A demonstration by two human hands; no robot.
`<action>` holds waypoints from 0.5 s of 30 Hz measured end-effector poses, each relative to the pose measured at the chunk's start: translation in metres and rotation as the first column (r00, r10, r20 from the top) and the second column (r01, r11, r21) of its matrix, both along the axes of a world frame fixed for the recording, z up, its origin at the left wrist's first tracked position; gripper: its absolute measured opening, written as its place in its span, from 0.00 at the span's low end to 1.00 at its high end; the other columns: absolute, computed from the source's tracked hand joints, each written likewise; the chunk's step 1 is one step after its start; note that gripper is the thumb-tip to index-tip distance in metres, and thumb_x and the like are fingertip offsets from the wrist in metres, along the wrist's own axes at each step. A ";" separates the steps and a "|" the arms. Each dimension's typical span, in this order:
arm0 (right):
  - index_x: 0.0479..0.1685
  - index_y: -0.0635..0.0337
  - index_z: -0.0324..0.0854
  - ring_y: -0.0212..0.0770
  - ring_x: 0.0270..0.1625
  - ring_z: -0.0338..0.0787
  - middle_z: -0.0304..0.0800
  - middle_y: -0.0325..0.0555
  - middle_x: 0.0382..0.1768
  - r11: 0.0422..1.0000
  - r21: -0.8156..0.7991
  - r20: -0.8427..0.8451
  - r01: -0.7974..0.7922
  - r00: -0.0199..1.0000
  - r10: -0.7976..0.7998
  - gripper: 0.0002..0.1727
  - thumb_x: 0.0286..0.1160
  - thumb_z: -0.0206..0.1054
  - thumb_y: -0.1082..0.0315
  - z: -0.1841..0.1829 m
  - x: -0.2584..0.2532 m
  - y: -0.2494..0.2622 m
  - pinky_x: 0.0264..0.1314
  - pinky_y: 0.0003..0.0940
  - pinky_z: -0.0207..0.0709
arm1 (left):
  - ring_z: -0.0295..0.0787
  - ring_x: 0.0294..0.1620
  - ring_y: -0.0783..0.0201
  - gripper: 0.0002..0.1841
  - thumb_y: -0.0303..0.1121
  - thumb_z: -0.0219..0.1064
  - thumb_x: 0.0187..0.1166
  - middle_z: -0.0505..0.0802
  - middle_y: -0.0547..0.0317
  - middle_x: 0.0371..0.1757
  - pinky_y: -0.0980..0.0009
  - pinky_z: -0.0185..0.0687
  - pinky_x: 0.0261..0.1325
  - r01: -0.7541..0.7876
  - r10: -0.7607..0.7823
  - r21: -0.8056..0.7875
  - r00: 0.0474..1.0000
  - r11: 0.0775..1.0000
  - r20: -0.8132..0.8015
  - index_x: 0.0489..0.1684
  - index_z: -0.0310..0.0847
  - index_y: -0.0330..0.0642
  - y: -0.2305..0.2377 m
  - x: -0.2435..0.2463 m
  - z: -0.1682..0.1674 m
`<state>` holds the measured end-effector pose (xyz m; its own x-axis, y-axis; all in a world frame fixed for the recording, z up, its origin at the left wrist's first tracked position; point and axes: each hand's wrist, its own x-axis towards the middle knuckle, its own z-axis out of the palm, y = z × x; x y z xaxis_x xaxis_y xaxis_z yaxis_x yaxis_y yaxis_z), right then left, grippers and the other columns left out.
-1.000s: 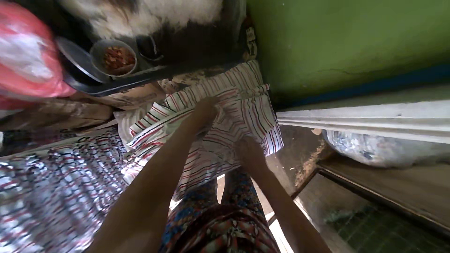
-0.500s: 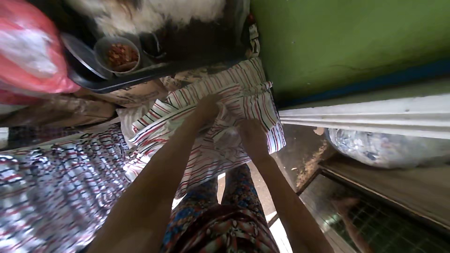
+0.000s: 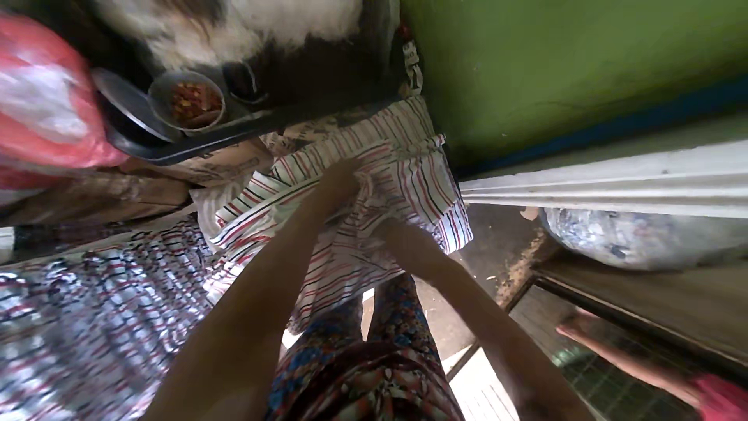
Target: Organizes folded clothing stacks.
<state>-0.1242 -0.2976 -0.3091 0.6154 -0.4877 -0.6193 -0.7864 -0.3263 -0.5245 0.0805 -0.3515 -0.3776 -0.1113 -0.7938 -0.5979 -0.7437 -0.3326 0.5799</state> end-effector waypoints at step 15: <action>0.59 0.65 0.89 0.64 0.70 0.86 0.88 0.63 0.66 0.958 -0.216 0.215 0.187 0.966 -0.141 0.17 0.84 0.63 0.64 -0.048 0.006 0.052 0.72 0.60 0.76 | 0.70 0.83 0.36 0.26 0.24 0.60 0.84 0.76 0.32 0.81 0.41 0.62 0.84 -0.014 0.013 -0.012 0.999 1.000 -0.043 0.83 0.69 0.33 0.003 0.005 -0.006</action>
<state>-0.1180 -0.2458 -0.3569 0.6123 -0.7080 -0.3520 -0.7288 -0.3328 -0.5985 0.0850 -0.3482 -0.3834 -0.1254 -0.8030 -0.5827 -0.7138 -0.3349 0.6151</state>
